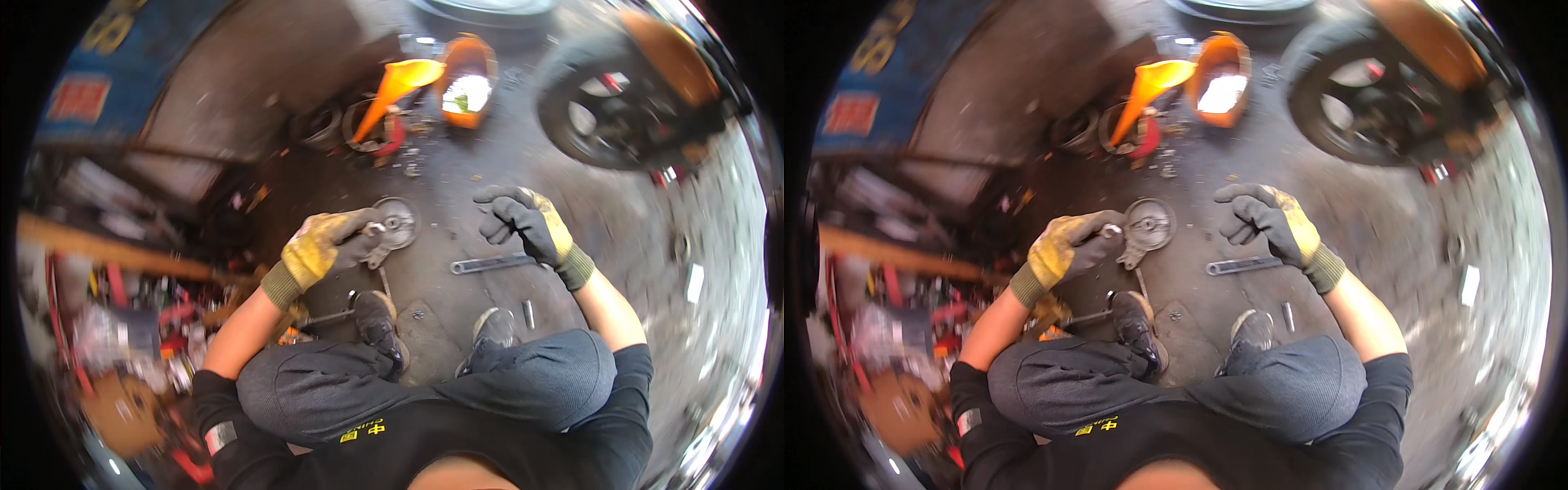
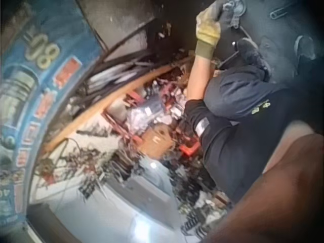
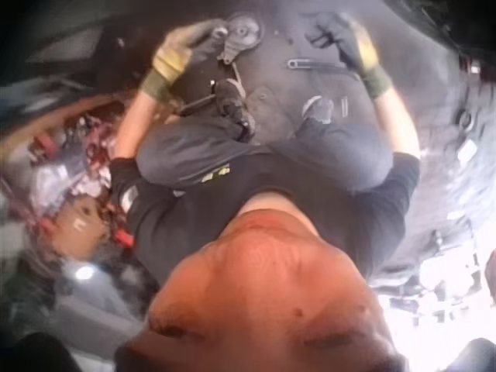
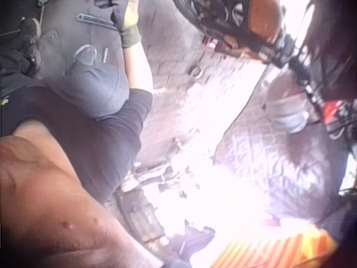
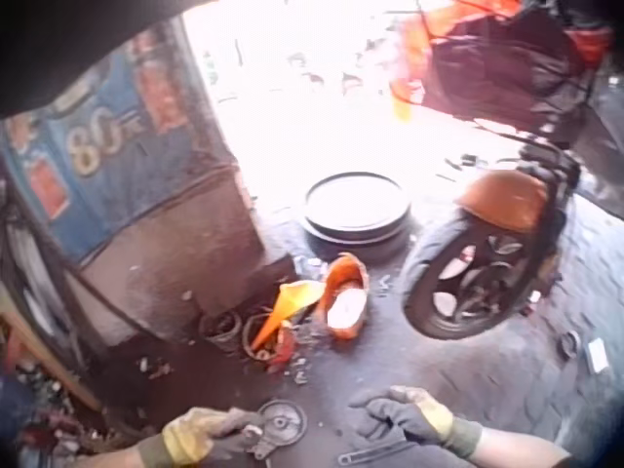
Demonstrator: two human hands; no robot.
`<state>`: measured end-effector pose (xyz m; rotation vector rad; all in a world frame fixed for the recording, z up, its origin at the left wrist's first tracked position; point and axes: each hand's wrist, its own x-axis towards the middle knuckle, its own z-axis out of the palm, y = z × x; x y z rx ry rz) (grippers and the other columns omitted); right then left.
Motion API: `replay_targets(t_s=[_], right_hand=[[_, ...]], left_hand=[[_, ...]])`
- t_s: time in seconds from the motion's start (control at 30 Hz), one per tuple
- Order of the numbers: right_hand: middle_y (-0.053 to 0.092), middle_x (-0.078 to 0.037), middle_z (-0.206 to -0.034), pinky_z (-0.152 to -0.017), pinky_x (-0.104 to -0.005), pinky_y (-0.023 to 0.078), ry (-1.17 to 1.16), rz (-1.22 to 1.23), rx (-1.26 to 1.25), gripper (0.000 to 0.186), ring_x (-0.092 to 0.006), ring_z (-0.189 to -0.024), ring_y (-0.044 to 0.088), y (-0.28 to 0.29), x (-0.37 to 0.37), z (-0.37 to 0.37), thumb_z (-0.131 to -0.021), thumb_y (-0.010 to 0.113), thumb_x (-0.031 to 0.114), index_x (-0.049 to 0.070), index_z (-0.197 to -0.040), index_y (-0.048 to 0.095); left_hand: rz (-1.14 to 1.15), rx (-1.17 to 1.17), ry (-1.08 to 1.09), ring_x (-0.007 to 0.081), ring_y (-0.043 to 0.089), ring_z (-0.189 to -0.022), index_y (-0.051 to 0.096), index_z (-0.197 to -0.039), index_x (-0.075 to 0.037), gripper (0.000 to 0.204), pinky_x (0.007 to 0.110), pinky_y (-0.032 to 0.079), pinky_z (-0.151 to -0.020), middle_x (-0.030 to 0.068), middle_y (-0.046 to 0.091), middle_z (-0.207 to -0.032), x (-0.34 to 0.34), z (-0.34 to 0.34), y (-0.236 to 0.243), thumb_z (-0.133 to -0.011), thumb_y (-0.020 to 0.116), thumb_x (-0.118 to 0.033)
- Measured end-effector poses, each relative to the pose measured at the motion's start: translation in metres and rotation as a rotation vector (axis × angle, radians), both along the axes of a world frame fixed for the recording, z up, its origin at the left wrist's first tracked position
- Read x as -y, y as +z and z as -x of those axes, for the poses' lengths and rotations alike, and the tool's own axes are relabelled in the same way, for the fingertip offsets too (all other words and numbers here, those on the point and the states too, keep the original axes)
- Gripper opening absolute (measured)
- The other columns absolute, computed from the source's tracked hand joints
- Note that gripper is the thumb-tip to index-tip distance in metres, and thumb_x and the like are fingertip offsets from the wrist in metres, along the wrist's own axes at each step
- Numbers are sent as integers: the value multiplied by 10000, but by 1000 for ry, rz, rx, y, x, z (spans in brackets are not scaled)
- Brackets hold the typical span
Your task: The person sits on the floor in a cluttered workshop and works on a circular metal mechanical part. They use pliers to remove a small ring, wipe the part with a cloth, and apply lubricant from a small container. The person continues to manipulate the part with pliers and their hands, occasionally wiping it clean.
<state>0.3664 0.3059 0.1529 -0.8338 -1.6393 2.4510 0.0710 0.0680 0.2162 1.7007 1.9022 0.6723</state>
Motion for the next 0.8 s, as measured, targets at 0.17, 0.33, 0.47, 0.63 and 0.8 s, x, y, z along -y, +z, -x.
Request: replay_targets(t_s=[0.17, 0.33, 0.47, 0.63, 0.8], right_hand=[[788, -93, -1027, -831, -300, 603, 486, 61, 65, 519, -162, -895, 759, 21, 15, 88, -1147, 515, 466, 23, -1355, 686], [794, -93, -1041, -854, -297, 598, 678, -42, 108, 464, -139, -915, 743, 54, 29, 114, -1136, 563, 437, 33, -1317, 701], [792, -115, -1029, -890, -311, 595, 645, -161, 34, 390, -168, -944, 766, 71, 22, 103, -1140, 530, 285, -16, -1331, 688], [793, -142, -1112, -959, -341, 596, 548, -390, 241, 409, -214, -1049, 765, 149, 45, 73, -1166, 476, 195, -82, -1426, 629], [760, -137, -1153, -989, -403, 597, 218, 95, 295, 559, -239, -1054, 750, 188, 134, 51, -1169, 493, 437, -51, -1411, 618]], left_hand=[[-50, 37, 180, 264, 751, -824, 733, -1223, -64, 280, 355, 585, -775, 119, 749, -942, 78, 17, 48, -949, 760, -112], [62, -400, 395, 286, 779, -790, 782, -1167, -49, 261, 347, 581, -737, 119, 803, -941, 113, -17, 164, -936, 812, -165], [121, -80, 529, 150, 738, -771, 773, -1256, -46, 298, 287, 576, -716, 66, 793, -995, 127, -58, 171, -967, 749, -111], [227, 179, 118, 226, 735, -963, 627, -1449, -36, 541, 338, 585, -808, 109, 744, -1124, 121, -59, 103, -926, 715, -142], [373, 223, -4, 355, 723, -1079, 538, -1478, -60, 681, 513, 548, -906, 160, 707, -1229, 85, -63, 114, -852, 749, -227]])
